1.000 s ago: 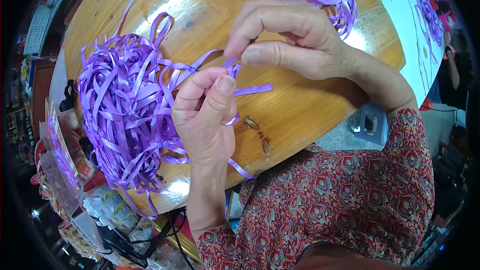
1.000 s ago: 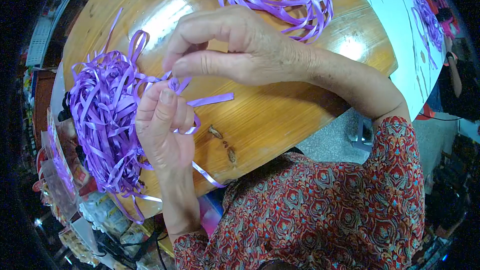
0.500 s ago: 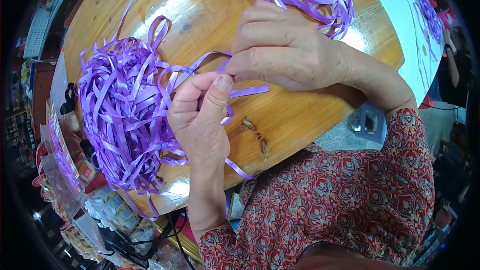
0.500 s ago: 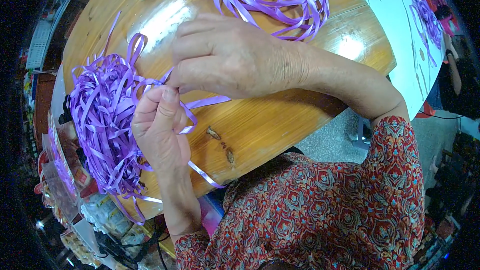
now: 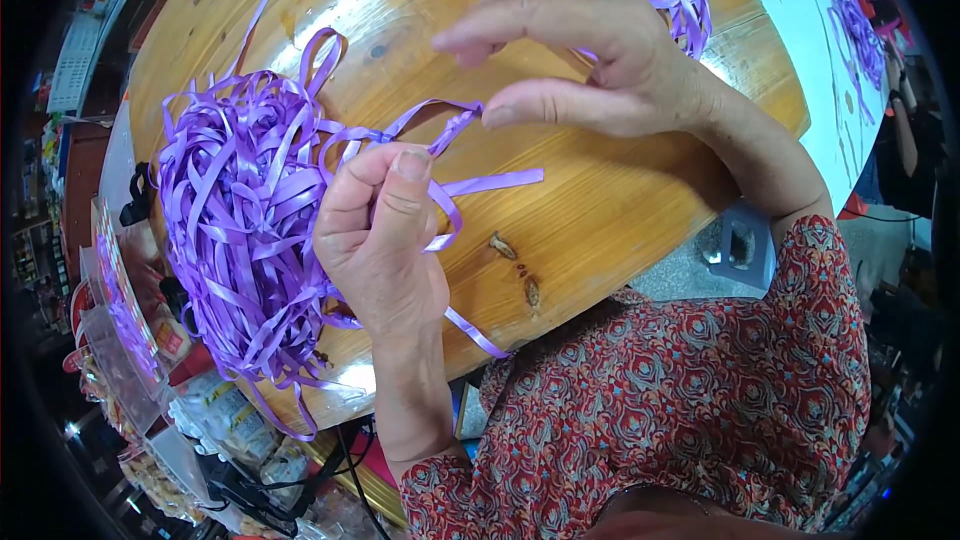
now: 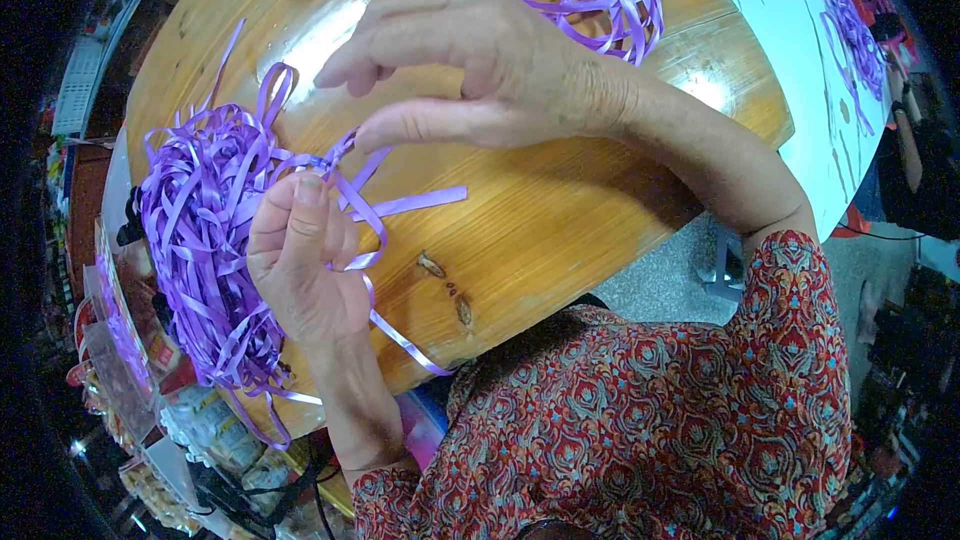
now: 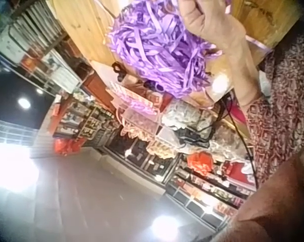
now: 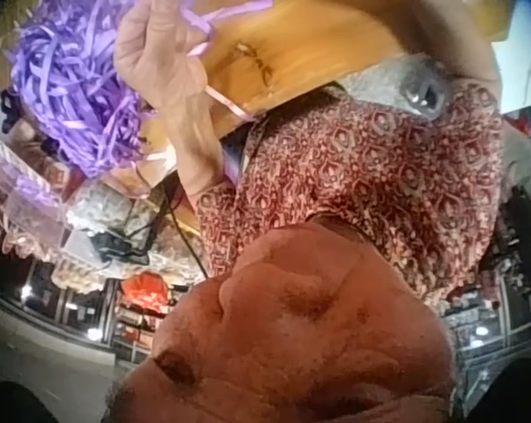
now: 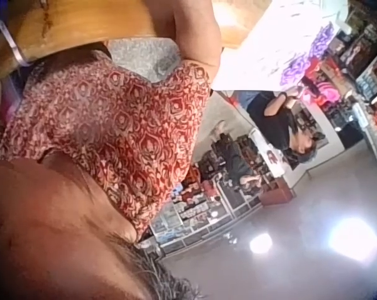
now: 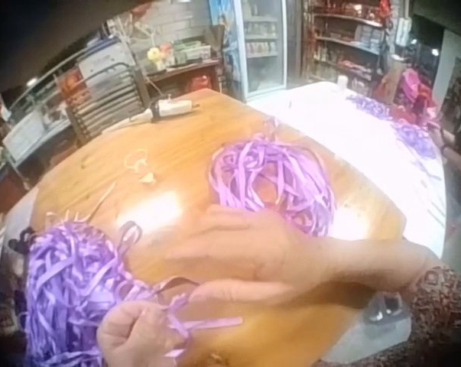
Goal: The person ties knots in purple ribbons by hand, occasionally dipping a finger into a small cup of liquid to apply to the knots. They repeat this process with multiple ribbons, forming small knots and loops from the pile on the table.
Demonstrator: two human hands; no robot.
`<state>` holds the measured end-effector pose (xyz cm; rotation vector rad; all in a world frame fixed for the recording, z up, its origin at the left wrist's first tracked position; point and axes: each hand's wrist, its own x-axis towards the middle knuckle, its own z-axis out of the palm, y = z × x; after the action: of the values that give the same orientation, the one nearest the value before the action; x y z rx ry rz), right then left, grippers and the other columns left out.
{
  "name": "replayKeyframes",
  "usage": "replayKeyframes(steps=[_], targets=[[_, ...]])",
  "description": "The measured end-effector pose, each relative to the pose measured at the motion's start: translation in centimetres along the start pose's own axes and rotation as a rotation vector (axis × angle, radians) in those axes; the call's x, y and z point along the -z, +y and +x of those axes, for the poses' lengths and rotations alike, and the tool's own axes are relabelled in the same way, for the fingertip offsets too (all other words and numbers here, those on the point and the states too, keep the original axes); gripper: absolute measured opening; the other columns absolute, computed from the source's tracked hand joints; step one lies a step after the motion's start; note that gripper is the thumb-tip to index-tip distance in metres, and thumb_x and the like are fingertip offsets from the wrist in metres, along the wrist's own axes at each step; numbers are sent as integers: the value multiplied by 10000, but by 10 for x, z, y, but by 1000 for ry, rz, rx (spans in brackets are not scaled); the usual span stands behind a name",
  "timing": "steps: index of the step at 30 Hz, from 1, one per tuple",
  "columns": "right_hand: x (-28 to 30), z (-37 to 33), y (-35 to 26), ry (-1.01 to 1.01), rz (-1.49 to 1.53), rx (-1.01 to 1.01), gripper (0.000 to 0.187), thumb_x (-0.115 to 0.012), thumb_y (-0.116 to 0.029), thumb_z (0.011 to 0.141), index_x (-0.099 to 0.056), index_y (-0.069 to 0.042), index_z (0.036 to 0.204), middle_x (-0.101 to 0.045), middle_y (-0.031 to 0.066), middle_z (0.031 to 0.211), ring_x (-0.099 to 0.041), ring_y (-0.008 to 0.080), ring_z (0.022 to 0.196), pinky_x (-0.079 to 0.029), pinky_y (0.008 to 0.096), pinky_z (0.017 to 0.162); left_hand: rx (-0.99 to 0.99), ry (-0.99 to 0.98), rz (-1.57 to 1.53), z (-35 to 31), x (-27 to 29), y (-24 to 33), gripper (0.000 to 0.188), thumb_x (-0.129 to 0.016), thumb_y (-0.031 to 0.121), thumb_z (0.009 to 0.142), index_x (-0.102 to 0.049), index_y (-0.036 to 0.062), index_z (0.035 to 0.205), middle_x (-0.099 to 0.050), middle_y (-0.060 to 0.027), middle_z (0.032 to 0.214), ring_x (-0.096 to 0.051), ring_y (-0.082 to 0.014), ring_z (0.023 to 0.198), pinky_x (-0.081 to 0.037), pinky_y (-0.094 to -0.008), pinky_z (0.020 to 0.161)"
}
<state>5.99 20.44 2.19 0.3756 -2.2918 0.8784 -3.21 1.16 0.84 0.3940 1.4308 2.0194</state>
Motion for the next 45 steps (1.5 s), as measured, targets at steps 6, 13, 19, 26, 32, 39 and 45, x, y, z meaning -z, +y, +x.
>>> replayKeyframes(steps=[6, 13, 19, 26, 32, 39, 45], targets=[[-5, -1, -2, -8, -42, 56, 366, -716, -172, 725, -618, -24, 1045, -593, 87, 895, -561, 254, 805, -440, 332, 748, 20, -20, -5, 0, -3, -6, 71, -665, 48, 800, -641, 2, 848, -487, 59, 603, -334, -4, 467, -209, -176, 420], [-5, -4, -5, -82, -306, 213, 138, -679, -123, 704, -635, -47, 811, -548, 46, 787, -519, 212, 755, -391, 344, 669, -2, -44, 86, 0, -6, -3, 73, -665, 25, 792, -641, -5, 855, -547, 35, 643, -381, -14, 492, -255, -156, 441], [-4, -4, -1, -71, -242, 202, 115, -669, -106, 728, -616, -43, 807, -546, 38, 776, -510, 218, 743, -386, 356, 660, -99, -26, 187, 0, -3, -1, 55, -656, 13, 796, -642, -5, 846, -548, 32, 638, -389, -11, 500, -269, -169, 445], [-30, -6, -9, -31, 233, -93, 472, -708, -187, 748, -538, -39, 1163, -571, 104, 985, -566, 278, 881, -438, 368, 789, -221, -124, -72, -12, -10, 6, 65, -585, 41, 844, -549, -14, 841, -510, -20, 669, -368, -48, 488, -271, -200, 450], [-34, -6, -37, -328, 961, -251, 669, -698, -164, 786, -344, -29, 1337, -532, 97, 1154, -574, 157, 935, -466, 312, 761, -538, -292, -18, -28, -44, 29, 148, -538, 141, 908, -505, 17, 834, -335, 30, 618, -251, -54, 443, -186, -245, 405], [0, 4, -12, -392, 1130, -509, 251, -593, -136, 875, -602, 21, 1070, -643, 66, 920, -593, 97, 829, -479, 248, 712, -450, -151, -481, -7, -4, 86, 246, -412, 275, 964, -438, 77, 822, -236, 42, 592, -172, -60, 429, -164, -222, 378], [24, 2, 7, -188, 704, -475, 204, -557, -128, 892, -632, 12, 1020, -659, 60, 908, -600, 96, 811, -482, 245, 720, -654, 87, 70, 1, 34, 75, 190, -458, 128, 938, -428, 62, 763, -295, 20, 592, -274, -64, 513, -246, -214, 501]])
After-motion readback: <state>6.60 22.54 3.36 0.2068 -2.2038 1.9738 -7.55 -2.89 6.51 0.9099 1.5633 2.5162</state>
